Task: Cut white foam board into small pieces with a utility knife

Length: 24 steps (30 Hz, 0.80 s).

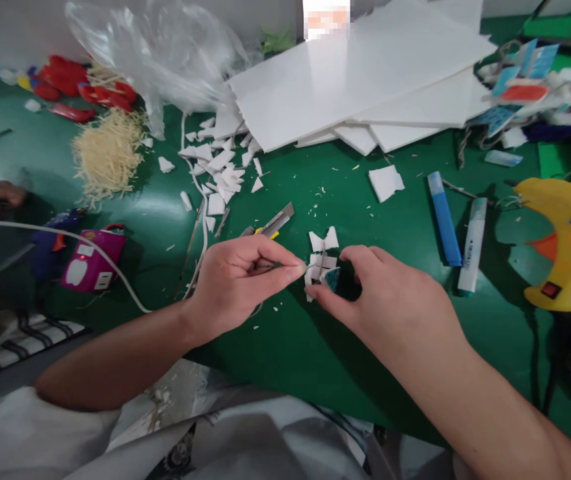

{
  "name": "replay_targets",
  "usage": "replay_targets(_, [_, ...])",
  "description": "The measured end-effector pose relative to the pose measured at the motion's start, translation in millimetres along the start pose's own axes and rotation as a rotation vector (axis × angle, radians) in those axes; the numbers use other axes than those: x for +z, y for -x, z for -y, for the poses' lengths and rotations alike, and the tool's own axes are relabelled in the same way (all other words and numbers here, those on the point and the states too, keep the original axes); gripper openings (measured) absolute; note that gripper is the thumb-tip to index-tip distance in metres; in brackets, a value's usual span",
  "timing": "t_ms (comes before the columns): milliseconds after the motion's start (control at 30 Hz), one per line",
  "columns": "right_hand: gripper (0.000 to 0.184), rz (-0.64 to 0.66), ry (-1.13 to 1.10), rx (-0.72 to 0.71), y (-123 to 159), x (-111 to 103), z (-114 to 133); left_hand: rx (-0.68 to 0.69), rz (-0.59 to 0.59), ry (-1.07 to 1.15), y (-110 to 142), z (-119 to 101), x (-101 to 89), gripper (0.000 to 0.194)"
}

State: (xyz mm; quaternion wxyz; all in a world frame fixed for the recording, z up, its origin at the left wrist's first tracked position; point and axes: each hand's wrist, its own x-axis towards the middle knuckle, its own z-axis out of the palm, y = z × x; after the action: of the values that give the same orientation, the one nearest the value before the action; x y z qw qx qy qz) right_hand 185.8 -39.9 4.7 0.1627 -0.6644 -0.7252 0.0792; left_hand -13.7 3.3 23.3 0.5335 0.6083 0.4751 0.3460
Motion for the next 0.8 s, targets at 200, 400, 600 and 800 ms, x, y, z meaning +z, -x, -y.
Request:
replay_targets(200, [0.037,0.117,-0.134,0.073,-6.9,-2.8,2.7,0.045,0.005,-0.037,-0.9,5.3,-0.9,0.009])
replay_targets(400, [0.015,-0.013,-0.328,0.027,-7.9,-10.6,1.7,0.068,-0.002,-0.076,-1.0,6.6,-4.6,0.007])
replay_targets(600, [0.026,-0.133,-0.644,-0.01,-1.1,-5.5,5.9,0.066,-0.005,-0.064,-0.7,4.6,-5.6,0.007])
replay_targets(800, [0.018,-0.072,-0.71,0.135,-6.0,-11.9,15.0,0.053,-0.015,-0.083,1.3,2.9,-4.7,0.009])
